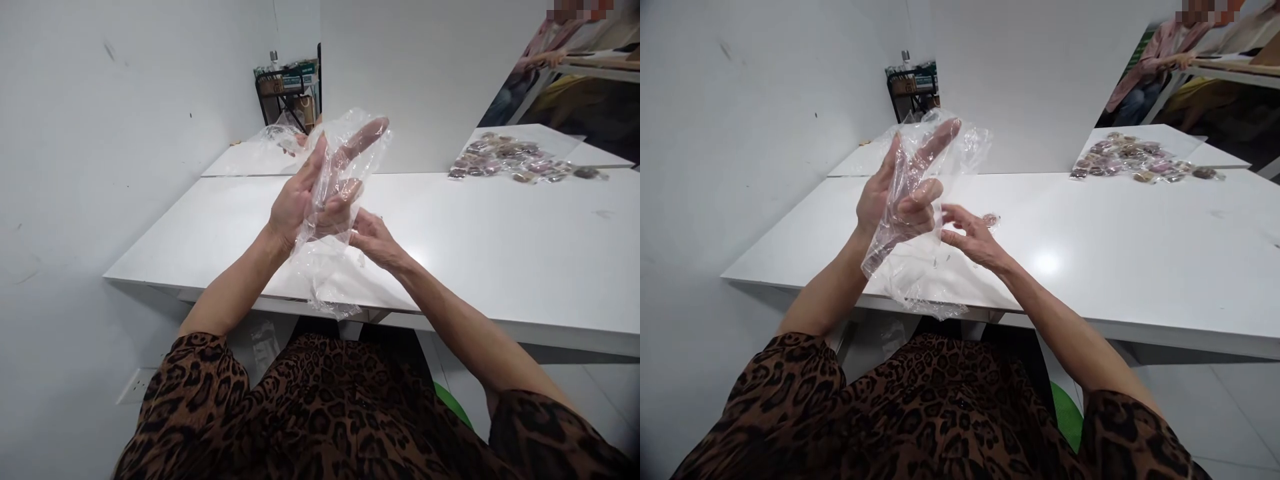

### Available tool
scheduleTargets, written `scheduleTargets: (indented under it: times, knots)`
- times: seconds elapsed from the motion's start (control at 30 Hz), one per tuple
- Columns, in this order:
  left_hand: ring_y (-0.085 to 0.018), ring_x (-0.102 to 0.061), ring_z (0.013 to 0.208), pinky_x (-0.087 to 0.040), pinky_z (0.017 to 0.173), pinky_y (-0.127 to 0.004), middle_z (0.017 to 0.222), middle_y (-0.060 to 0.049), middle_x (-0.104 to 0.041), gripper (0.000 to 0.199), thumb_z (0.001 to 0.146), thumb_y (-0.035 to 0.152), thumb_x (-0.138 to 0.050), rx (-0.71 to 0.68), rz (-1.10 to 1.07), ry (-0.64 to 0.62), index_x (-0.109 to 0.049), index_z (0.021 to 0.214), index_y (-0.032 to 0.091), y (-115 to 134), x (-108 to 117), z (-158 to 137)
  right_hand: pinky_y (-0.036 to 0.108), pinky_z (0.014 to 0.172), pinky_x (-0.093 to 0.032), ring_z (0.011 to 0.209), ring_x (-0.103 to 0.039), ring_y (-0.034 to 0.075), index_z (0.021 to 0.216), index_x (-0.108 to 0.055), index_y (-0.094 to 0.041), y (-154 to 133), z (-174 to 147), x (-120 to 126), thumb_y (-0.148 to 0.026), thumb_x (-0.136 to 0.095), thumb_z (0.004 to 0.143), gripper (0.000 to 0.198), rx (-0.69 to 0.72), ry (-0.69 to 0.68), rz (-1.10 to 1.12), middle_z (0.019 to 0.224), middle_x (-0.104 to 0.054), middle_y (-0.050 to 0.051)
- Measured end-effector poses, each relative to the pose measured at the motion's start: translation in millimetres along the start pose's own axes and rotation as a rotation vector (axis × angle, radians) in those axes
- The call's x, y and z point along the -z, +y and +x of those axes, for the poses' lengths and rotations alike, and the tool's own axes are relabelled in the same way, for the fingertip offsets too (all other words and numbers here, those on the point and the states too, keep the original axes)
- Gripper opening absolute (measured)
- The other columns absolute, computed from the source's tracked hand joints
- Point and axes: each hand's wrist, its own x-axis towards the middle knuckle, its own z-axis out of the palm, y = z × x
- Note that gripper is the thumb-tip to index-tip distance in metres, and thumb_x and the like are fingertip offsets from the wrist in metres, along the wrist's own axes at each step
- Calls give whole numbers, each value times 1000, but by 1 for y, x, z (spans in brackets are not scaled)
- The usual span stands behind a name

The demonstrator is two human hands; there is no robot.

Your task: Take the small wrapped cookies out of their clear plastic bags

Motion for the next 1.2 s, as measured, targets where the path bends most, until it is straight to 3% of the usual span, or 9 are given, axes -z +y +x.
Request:
scheduleTargets:
  times: [0.13, 0.27, 0.4, 0.57, 0.77, 0.87, 0.97, 1.1, 1.2]
  knots:
    - [-2, -24, 29, -23, 36, -13, 55, 7, -35, 62, 109, 61, -19, -44, -33, -11, -51, 151, 30, 5, 20, -9, 43, 94, -54, 87, -65, 19, 90, -77, -22, -2, -11, 0, -58, -77, 86, 36, -89, 134, 169, 85, -70, 4]
    - [-3, -17, 29, -19, 34, -14, 52, 7, -33, 61, 108, 61, -18, -73, -81, -94, -53, 150, 33, 2, 38, -9, 44, 105, -52, 112, -64, 21, 118, -72, -30, -3, -16, 14, -52, -82, 83, 43, -136, 307, 228, 120, -72, 5]
    - [-5, -38, 37, -32, 43, -16, 62, 4, -46, 63, 105, 68, -26, 3, -3, 87, -56, 145, 30, -16, 24, -5, 49, 105, -54, 126, -61, 26, 143, -57, -37, -2, -11, 4, -54, -92, 69, 84, -152, 83, 346, 138, -65, 6]
    - [-7, -41, 41, -30, 41, -19, 66, 1, -56, 59, 100, 71, -40, 106, 80, 100, -61, 135, 29, -28, 14, -8, 37, 78, -58, 78, -66, 17, 93, -78, -25, -4, -19, -13, -52, -89, 76, 33, -184, -157, 409, 82, -70, 1]
    - [-4, -29, 40, -23, 39, -21, 61, 3, -49, 53, 95, 66, -59, 206, 318, 162, -66, 117, 19, -35, 79, -24, 24, 54, -46, 60, -56, 9, 78, -78, -25, -12, -33, 24, -44, -95, 68, 28, -181, 274, 359, 71, -67, -1]
    - [-5, -46, 48, -37, 48, -20, 74, 2, -57, 56, 85, 54, -78, 173, 500, 395, -57, 122, 18, -53, 109, -27, 23, 48, -39, 56, -51, 8, 73, -73, -24, -16, -30, 37, -39, -99, 63, 31, -186, 395, 387, 68, -66, -2]
    - [-16, -67, 82, -57, 74, -33, 117, -10, -64, 82, 78, 53, -84, -13, 681, 594, -41, 142, 25, -71, 114, -26, 23, 49, -41, 59, -55, 10, 74, -71, -23, -19, -22, 34, -39, -99, 63, 33, -195, 394, 391, 68, -66, -2]
    - [-36, -50, 140, -46, 114, -51, 156, -16, -48, 85, 69, 57, -88, -169, 912, 333, -56, 142, 26, -80, 90, -27, 27, 55, -49, 65, -64, 13, 81, -70, -24, -20, -11, 14, -43, -97, 65, 36, -211, 330, 389, 77, -71, -1]
    - [-33, -66, 117, -51, 104, -44, 119, -11, -72, 47, 79, 54, -81, -81, 904, 116, -75, 112, 22, -87, 77, -25, 31, 64, -55, 69, -66, 15, 83, -70, -24, -19, -4, 1, -47, -93, 69, 36, -210, 250, 364, 81, -72, 0]
